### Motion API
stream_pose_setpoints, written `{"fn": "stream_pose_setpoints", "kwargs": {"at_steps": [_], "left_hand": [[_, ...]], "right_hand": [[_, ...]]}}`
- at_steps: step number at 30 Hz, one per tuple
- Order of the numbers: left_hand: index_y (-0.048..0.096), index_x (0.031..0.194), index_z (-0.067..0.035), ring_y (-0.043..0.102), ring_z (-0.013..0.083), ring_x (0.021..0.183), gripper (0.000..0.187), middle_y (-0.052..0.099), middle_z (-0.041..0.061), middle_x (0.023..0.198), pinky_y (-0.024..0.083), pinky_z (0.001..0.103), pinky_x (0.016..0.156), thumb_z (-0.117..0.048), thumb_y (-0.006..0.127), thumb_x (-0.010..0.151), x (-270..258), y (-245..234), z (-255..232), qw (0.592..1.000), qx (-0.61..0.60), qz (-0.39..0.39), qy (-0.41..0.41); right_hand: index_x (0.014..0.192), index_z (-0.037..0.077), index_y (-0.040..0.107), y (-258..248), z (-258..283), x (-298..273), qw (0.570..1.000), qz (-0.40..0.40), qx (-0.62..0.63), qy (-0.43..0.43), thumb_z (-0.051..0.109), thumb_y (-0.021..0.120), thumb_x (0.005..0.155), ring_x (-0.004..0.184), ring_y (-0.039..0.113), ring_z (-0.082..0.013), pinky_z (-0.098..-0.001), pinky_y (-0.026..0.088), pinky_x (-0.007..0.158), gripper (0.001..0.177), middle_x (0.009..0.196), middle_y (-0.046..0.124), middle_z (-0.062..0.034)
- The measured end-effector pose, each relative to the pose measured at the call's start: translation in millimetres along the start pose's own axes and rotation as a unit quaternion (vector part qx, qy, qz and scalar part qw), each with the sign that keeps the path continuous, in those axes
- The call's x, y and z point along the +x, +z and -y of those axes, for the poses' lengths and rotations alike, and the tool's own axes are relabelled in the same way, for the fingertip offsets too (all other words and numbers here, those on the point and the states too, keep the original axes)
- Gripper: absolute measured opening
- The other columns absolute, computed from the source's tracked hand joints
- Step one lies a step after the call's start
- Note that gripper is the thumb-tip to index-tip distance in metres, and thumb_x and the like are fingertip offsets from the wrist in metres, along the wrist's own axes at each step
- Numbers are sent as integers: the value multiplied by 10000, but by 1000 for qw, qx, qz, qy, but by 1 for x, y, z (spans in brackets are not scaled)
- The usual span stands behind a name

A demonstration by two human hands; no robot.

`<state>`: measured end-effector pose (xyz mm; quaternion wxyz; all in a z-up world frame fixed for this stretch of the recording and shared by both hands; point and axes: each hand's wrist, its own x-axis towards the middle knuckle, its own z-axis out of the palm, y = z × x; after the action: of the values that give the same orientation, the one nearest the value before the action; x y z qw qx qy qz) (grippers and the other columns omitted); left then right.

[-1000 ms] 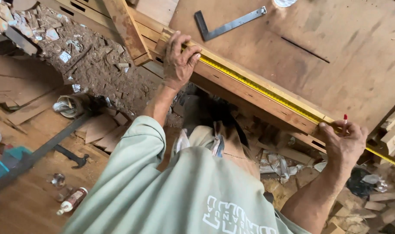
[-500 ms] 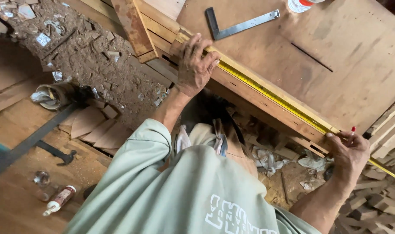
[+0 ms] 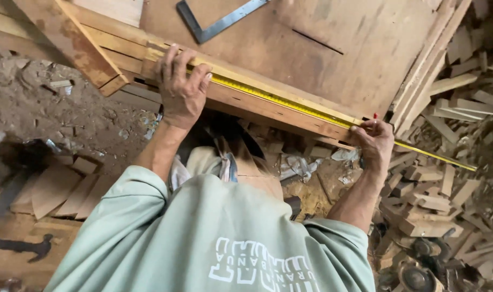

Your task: Measuring wooden boards with a tape measure and marking them with a pencil for cutting.

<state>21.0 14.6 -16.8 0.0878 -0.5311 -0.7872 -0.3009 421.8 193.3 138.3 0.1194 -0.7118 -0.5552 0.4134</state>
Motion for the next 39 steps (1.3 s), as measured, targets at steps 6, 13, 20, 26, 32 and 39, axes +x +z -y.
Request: {"fn": "stream_pose_setpoints", "kwargs": {"at_steps": [6, 13, 20, 26, 32, 39], "left_hand": [[765, 974, -193, 508, 342, 1293, 212, 659, 66, 1248, 385, 501, 1101, -341, 658, 1081, 0, -2, -2, 1000, -2, -7, -11], [741, 993, -205, 500, 337, 1294, 364, 642, 50, 1223, 393, 487, 1076, -430, 482, 1114, 4, -7, -5, 1000, -13, -11, -17], [773, 1008, -173, 483, 327, 1301, 356, 601, 66, 1219, 422, 451, 1061, -415, 539, 1125, 6, -14, 0, 1000, -12, 3, 25], [750, 1035, -88, 475, 376, 1295, 399, 590, 132, 1221, 465, 551, 1072, -378, 513, 1173, 2, -10, 10, 998, -49, 24, 21], [761, 1032, -35, 508, 374, 1262, 401, 600, 159, 1221, 456, 598, 1081, -338, 552, 1189, 1, -8, 18, 997, -59, 20, 43], [755, 1049, 15, 479, 360, 1269, 458, 553, 182, 1260, 459, 572, 1077, -349, 531, 1212, 4, -15, 17, 995, -61, 50, 59]], "right_hand": [[952, 98, 650, -5, -17, 12, 999, -4, -31, -25, 7, 811, 900, 827, 702, -109, -173, 671, 743, 192, 1168, 553, -59], [963, 155, 663, -6, -17, 13, 993, -34, -116, -18, 87, 847, 880, 975, 626, -122, -196, 644, 788, 212, 1219, 518, -46], [962, 204, 692, -11, -42, 27, 988, -52, -140, -41, 142, 890, 806, 984, 549, -135, -277, 541, 831, 260, 1165, 538, -11], [993, 190, 690, -15, -56, 36, 993, -32, -100, -62, 158, 898, 799, 991, 548, -126, -264, 560, 876, 286, 1138, 516, 2], [986, 176, 676, -13, -50, 29, 993, -21, -73, -88, 176, 867, 839, 1059, 595, -154, -331, 639, 922, 241, 1140, 493, -9], [978, 146, 676, -11, -68, 39, 983, -35, -116, -138, 210, 855, 838, 975, 604, -153, -303, 629, 813, 236, 1082, 508, -27]]}}
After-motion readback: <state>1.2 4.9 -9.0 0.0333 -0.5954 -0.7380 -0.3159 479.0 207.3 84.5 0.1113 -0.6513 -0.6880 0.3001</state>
